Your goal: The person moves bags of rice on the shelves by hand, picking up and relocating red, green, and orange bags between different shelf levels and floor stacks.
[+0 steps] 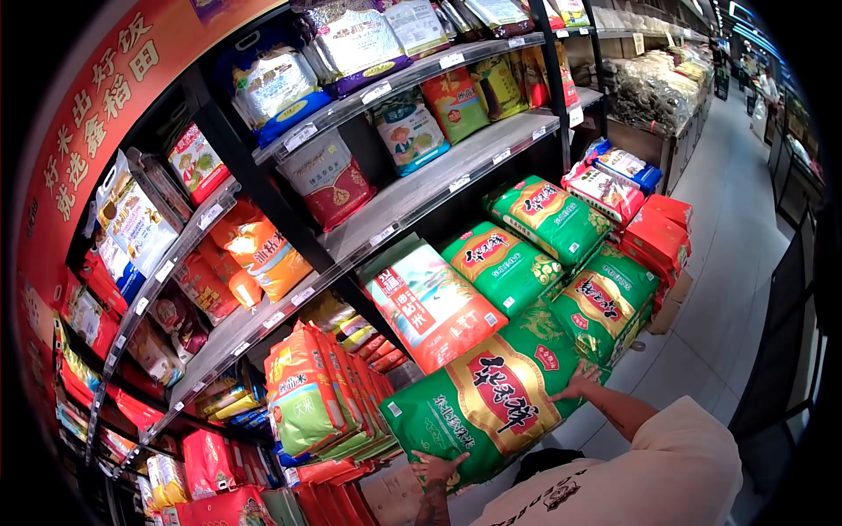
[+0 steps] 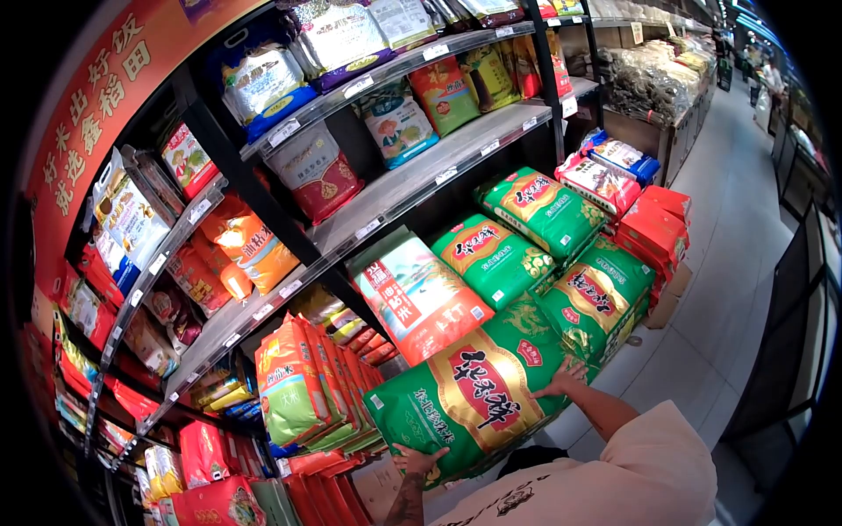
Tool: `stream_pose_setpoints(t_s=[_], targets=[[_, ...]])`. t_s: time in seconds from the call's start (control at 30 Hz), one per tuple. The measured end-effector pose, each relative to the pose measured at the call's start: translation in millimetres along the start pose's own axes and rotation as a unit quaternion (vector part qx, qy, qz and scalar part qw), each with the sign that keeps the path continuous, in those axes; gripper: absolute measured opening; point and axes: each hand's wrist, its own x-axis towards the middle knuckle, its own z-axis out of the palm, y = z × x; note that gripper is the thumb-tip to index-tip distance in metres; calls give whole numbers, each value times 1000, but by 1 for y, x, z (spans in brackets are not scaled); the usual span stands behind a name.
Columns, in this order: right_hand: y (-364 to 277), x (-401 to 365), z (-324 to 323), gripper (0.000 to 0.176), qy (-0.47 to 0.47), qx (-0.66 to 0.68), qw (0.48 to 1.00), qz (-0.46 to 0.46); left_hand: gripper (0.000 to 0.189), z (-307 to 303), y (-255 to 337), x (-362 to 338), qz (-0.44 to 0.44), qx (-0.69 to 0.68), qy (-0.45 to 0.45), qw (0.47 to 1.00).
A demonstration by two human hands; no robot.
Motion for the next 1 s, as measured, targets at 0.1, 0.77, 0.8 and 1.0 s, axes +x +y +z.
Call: stream_pose_setpoints(t_s=[0.1, 0.77, 0.8, 1.0], targets=[[0, 0, 1, 162, 6, 1, 1000, -1, 161, -3, 2, -3, 2, 2, -8, 1000], [2, 6, 4, 161, 0, 4, 1000, -3, 161, -3, 2, -5, 4, 22, 4, 1000], [1, 5, 3, 161, -1, 1, 1000, -2, 161, -3, 2, -5, 4, 22, 5, 1000], [2, 1, -1, 161, -9, 0, 1000, -5, 160, 0, 0, 0, 4, 10, 0, 1000]])
